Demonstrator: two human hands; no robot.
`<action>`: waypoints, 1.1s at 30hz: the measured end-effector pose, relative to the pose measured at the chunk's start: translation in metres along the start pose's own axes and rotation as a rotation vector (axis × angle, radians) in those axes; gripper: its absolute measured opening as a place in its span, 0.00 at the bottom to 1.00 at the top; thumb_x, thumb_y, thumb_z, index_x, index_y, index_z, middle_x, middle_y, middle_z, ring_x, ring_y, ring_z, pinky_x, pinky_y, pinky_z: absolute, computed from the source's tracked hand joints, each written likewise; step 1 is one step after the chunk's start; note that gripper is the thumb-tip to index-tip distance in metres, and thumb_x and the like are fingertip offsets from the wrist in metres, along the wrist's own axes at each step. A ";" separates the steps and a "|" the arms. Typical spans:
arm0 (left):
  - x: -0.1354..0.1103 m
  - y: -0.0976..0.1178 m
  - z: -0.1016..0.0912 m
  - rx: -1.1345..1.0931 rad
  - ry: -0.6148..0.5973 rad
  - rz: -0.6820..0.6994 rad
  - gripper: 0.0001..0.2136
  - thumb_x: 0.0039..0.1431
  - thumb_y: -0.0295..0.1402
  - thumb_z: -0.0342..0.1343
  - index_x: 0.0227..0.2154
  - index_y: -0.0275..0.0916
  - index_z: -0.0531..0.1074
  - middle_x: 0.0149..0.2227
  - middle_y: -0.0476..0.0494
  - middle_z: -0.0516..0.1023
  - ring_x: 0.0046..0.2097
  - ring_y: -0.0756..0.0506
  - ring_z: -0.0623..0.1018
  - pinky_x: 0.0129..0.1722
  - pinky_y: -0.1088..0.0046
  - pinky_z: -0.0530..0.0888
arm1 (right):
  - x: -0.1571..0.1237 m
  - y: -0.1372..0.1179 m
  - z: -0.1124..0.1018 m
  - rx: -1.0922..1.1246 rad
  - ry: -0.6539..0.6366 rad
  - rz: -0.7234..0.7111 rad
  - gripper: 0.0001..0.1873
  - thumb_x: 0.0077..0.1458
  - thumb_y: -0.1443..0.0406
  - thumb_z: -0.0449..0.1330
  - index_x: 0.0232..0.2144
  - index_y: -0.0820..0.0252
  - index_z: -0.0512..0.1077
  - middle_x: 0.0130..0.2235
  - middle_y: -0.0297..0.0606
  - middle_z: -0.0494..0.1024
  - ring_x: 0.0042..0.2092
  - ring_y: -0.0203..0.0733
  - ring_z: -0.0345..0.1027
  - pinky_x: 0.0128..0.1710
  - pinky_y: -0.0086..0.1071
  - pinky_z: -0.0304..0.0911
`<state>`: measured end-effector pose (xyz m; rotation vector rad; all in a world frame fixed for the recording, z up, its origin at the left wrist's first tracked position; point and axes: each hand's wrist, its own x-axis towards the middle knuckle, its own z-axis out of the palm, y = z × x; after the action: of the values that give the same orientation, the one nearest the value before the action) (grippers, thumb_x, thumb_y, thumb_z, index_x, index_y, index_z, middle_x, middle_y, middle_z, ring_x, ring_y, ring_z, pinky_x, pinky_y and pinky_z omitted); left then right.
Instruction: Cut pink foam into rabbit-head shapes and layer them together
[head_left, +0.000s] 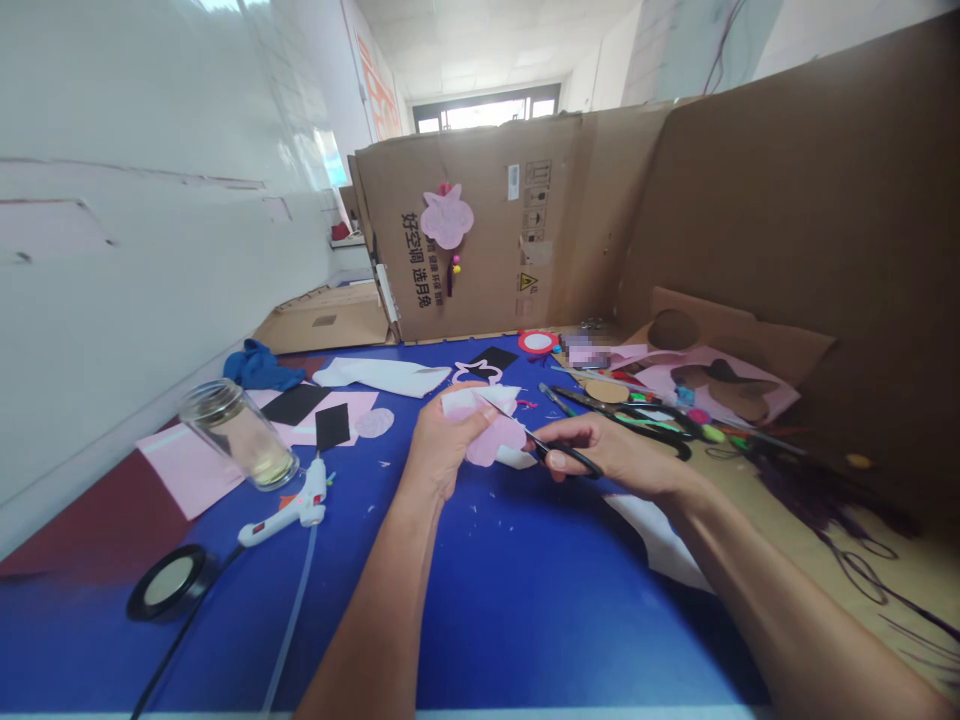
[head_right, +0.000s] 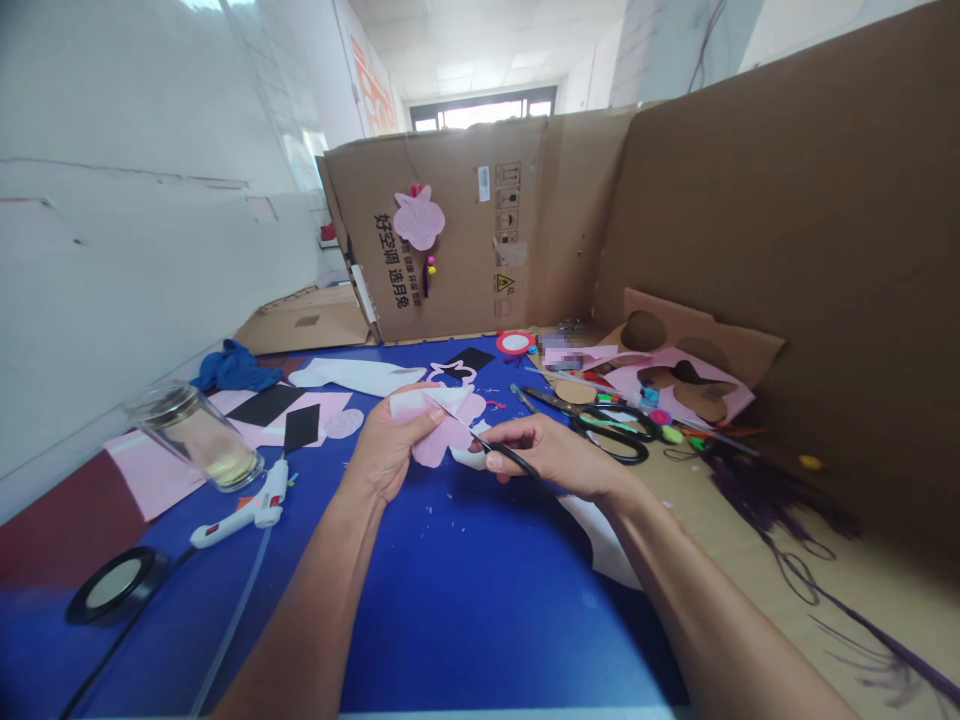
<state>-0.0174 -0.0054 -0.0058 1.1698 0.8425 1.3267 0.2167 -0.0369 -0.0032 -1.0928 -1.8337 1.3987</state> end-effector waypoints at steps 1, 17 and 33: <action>0.000 0.000 0.000 -0.003 0.001 -0.002 0.19 0.45 0.31 0.74 0.43 0.39 0.82 0.39 0.44 0.85 0.38 0.46 0.82 0.41 0.70 0.77 | 0.000 0.000 0.000 -0.008 0.002 -0.003 0.29 0.52 0.42 0.70 0.45 0.56 0.84 0.33 0.36 0.78 0.34 0.41 0.68 0.36 0.32 0.62; 0.002 -0.005 0.002 -0.074 0.035 -0.026 0.19 0.45 0.31 0.75 0.43 0.37 0.81 0.37 0.43 0.85 0.36 0.45 0.83 0.40 0.69 0.79 | 0.001 0.002 0.001 0.021 0.028 0.001 0.31 0.52 0.42 0.70 0.47 0.57 0.84 0.33 0.36 0.78 0.34 0.41 0.67 0.37 0.33 0.62; 0.002 -0.002 0.004 -0.018 0.085 -0.036 0.21 0.43 0.32 0.74 0.43 0.38 0.81 0.37 0.43 0.85 0.37 0.44 0.82 0.40 0.68 0.77 | 0.006 0.005 0.003 0.022 0.015 -0.001 0.27 0.52 0.43 0.71 0.44 0.55 0.85 0.35 0.35 0.77 0.35 0.40 0.65 0.38 0.33 0.61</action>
<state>-0.0129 -0.0038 -0.0068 1.0861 0.9068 1.3597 0.2124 -0.0332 -0.0090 -1.0885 -1.8036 1.4029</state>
